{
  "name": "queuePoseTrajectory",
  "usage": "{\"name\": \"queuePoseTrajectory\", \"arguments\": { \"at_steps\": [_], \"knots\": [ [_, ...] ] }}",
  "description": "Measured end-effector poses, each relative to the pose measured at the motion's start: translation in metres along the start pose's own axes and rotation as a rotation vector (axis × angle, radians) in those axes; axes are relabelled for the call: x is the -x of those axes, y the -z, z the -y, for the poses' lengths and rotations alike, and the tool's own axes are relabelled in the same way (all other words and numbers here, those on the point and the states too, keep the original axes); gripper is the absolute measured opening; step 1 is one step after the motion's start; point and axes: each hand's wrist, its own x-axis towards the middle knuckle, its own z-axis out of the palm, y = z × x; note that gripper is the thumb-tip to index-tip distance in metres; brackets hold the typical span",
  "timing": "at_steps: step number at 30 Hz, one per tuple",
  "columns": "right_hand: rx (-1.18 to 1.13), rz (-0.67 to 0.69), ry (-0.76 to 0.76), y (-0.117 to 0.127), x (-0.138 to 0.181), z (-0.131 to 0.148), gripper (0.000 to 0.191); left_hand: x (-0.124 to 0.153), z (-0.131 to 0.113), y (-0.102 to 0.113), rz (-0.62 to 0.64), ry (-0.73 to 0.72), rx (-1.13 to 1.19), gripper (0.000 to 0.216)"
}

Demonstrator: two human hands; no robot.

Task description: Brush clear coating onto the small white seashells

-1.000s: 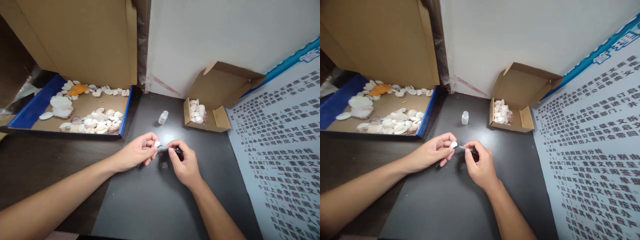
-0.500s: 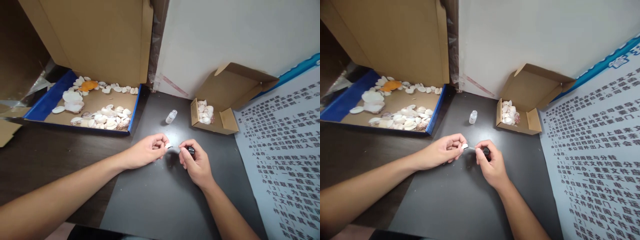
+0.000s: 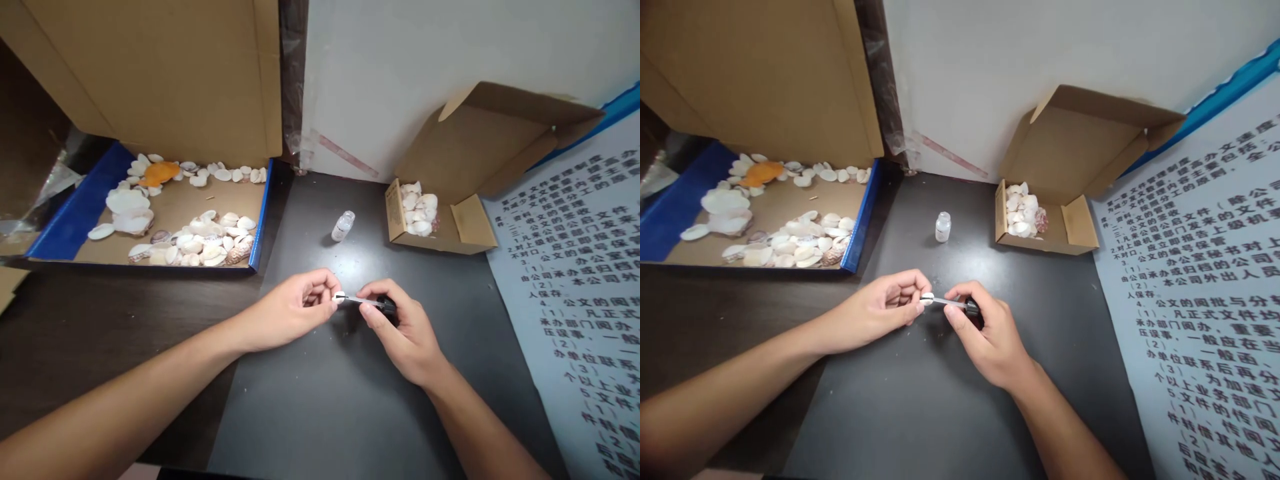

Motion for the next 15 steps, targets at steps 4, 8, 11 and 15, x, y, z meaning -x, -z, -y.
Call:
{"name": "queuePoseTrajectory", "arguments": {
  "at_steps": [4, 8, 11, 15],
  "knots": [
    [-0.017, -0.042, 0.019, 0.0006, 0.0038, 0.0006, 0.011, 0.0003, 0.0013, -0.0015, 0.001, -0.015, -0.015, 0.014],
    [0.028, -0.107, 0.054, 0.0013, 0.0056, 0.004, 0.006, 0.0006, 0.0009, -0.0031, -0.003, -0.017, -0.017, 0.014],
    [0.065, -0.129, 0.08, 0.0017, 0.0053, 0.0057, 0.006, -0.0001, 0.0013, -0.0036, -0.009, -0.031, -0.017, 0.014],
    [0.122, -0.214, 0.034, 0.0017, 0.0036, 0.0041, 0.008, -0.0011, 0.0026, -0.0028, -0.011, -0.045, -0.023, 0.015]
  ]
}}
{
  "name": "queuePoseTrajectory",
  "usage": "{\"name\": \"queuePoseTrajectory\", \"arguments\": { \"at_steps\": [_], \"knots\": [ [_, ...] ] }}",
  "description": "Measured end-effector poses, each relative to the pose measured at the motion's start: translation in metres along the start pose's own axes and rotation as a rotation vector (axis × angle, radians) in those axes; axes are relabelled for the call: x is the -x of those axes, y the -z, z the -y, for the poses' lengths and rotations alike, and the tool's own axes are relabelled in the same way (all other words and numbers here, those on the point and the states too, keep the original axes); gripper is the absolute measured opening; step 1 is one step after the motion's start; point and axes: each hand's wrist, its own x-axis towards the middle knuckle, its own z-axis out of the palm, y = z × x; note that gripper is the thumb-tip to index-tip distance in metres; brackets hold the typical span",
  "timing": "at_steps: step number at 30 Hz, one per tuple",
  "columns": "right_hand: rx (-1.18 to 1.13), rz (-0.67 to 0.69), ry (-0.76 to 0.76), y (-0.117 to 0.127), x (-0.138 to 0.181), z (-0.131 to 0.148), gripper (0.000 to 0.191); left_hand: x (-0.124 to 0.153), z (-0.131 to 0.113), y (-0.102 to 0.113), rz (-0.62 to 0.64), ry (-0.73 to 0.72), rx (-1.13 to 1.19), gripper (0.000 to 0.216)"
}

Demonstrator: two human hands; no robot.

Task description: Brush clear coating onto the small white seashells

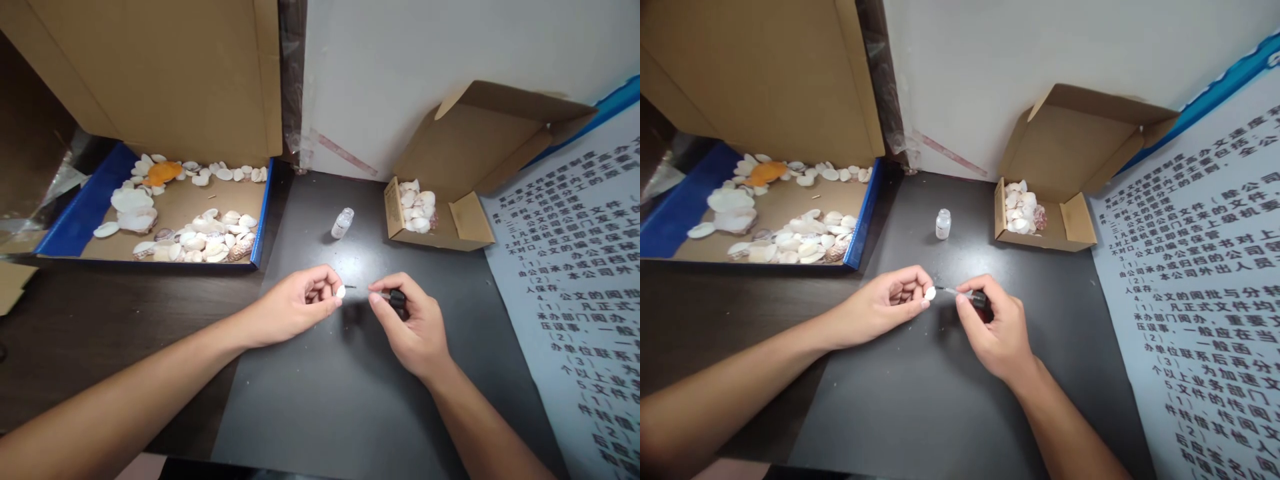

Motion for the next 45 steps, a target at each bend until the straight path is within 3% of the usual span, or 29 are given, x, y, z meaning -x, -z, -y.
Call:
{"name": "queuePoseTrajectory", "arguments": {
  "at_steps": [3, 7, 11, 28, 35, 39, 45],
  "knots": [
    [-0.008, -0.033, -0.002, -0.0009, 0.0004, -0.0005, 0.008, -0.0002, -0.0003, 0.0008, 0.002, -0.006, -0.008, 0.014],
    [-0.033, 0.059, 0.029, -0.0027, 0.0009, 0.002, 0.007, 0.0004, -0.0015, 0.0014, 0.002, -0.021, -0.01, 0.016],
    [-0.043, 0.004, -0.039, -0.0039, -0.003, 0.002, 0.008, 0.001, -0.0019, 0.0013, 0.007, -0.018, -0.023, 0.017],
    [-0.275, 0.083, -0.083, -0.0067, -0.0011, 0.0063, 0.014, 0.0022, -0.0015, -0.0009, 0.036, -0.05, -0.098, 0.014],
    [-0.238, 0.003, -0.131, -0.0061, -0.0023, 0.0067, 0.012, 0.0032, -0.0034, -0.0001, 0.046, -0.026, -0.113, 0.014],
    [-0.358, 0.089, -0.109, -0.0042, -0.0041, 0.0077, 0.016, 0.0034, -0.0045, 0.0007, 0.04, -0.029, -0.092, 0.016],
    [-0.198, 0.067, -0.1, -0.0064, -0.0022, 0.0063, 0.009, 0.0026, -0.005, 0.0025, 0.048, -0.022, -0.079, 0.023]
  ]
}}
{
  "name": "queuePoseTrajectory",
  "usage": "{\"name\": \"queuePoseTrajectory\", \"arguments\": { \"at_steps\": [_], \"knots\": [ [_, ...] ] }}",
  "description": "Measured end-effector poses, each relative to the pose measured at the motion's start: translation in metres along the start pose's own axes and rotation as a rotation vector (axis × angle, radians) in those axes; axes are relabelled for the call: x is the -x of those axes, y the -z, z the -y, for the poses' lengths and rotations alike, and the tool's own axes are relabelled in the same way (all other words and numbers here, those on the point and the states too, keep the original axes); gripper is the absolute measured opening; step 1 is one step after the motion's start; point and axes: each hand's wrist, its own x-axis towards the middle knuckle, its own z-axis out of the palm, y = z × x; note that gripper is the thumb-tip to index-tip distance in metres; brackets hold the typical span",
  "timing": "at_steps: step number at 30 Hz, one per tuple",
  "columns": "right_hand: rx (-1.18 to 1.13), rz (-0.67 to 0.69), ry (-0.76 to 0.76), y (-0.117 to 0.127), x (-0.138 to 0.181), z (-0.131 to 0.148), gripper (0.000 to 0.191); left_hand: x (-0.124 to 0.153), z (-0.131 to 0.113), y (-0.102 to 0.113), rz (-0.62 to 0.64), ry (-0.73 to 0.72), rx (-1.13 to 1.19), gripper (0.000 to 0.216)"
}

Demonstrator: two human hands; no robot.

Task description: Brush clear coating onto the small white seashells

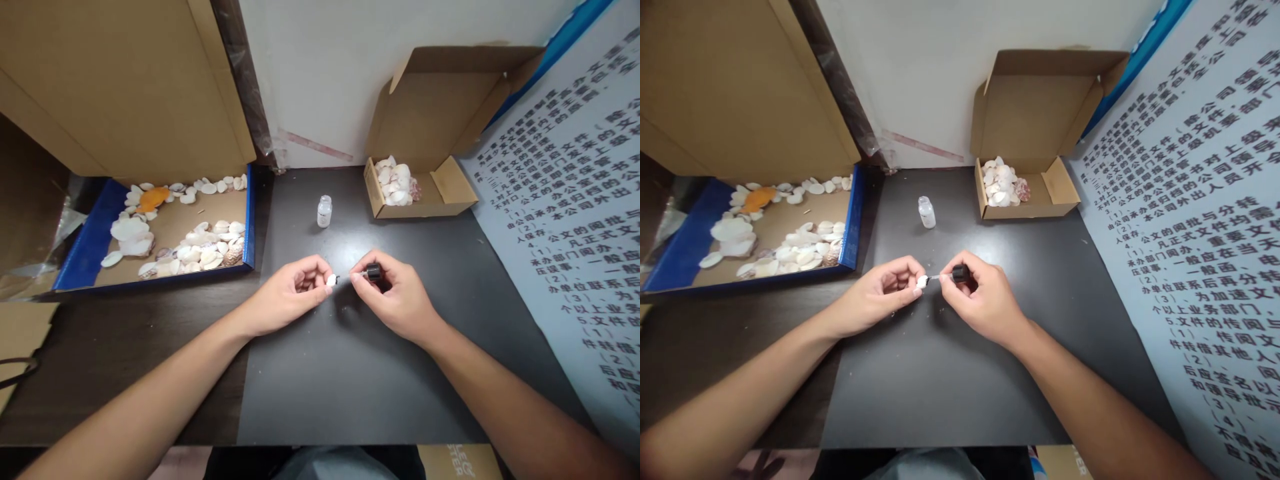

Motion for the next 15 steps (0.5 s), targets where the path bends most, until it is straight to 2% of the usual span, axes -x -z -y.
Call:
{"name": "queuePoseTrajectory", "arguments": {
  "at_steps": [7, 12, 15],
  "knots": [
    [-0.025, 0.042, 0.007, 0.0018, 0.0015, 0.0033, 0.014, -0.0005, -0.0014, -0.0022, 0.005, 0.027, -0.019, 0.021],
    [0.02, -0.042, -0.019, 0.001, 0.0014, 0.002, 0.01, -0.0001, -0.0004, -0.0024, -0.001, 0.037, -0.025, 0.022],
    [-0.013, -0.018, 0.001, 0.0013, 0.0017, 0.0019, 0.012, 0.0001, -0.0001, -0.0018, 0.006, 0.032, -0.012, 0.023]
  ]
}}
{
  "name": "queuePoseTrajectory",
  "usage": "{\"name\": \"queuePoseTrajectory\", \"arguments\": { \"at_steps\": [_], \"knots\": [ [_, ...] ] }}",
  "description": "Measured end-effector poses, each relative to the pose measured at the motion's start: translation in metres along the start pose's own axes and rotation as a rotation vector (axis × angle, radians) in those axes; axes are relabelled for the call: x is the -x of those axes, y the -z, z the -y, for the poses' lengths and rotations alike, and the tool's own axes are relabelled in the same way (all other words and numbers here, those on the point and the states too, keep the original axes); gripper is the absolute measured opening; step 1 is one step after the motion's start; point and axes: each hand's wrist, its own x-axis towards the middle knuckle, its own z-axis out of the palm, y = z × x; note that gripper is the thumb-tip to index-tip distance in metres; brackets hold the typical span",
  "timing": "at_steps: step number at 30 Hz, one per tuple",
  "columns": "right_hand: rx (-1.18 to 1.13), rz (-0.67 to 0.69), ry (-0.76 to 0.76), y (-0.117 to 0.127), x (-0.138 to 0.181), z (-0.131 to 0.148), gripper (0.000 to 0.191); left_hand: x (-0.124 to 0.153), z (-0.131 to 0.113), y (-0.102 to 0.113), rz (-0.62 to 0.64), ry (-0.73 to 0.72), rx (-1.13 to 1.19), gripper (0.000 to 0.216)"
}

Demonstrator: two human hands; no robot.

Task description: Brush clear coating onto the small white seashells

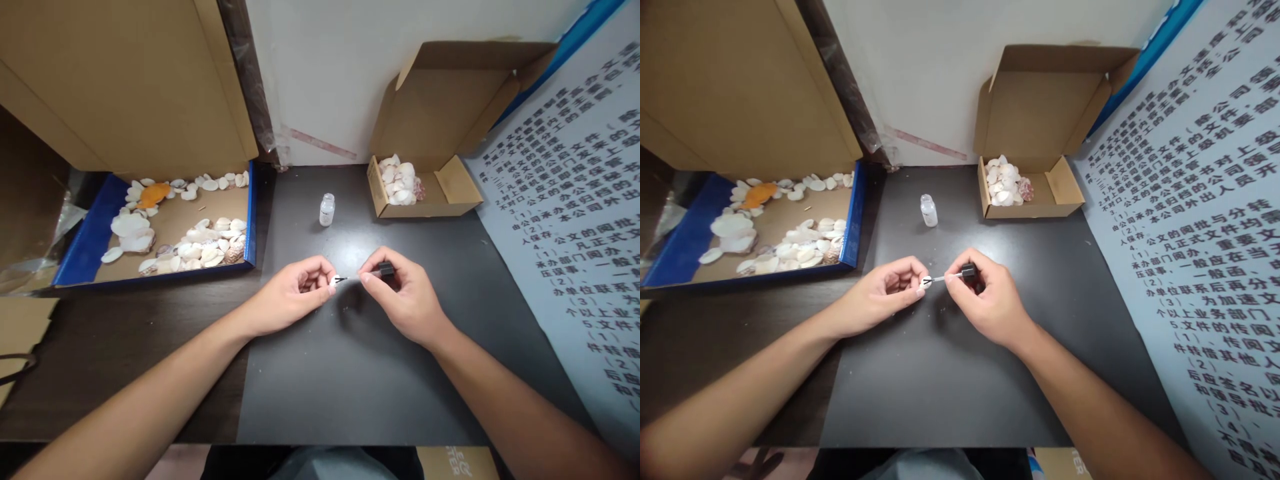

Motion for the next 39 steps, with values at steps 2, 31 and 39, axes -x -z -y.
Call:
{"name": "queuePoseTrajectory", "arguments": {
  "at_steps": [2, 31, 39],
  "knots": [
    [0.017, 0.009, 0.001, 0.0, -0.001, 0.0, 0.011, 0.0, 0.0, 0.001, 0.004, -0.005, 0.004, 0.023],
    [-0.003, -0.032, -0.013, 0.003, -0.01, -0.007, 0.014, -0.007, 0.004, 0.005, -0.059, 0.096, 0.374, 0.011],
    [-0.036, -0.065, 0.0, 0.005, -0.012, -0.006, 0.017, -0.021, -0.007, 0.004, -0.135, 0.095, -0.007, 0.019]
  ]
}}
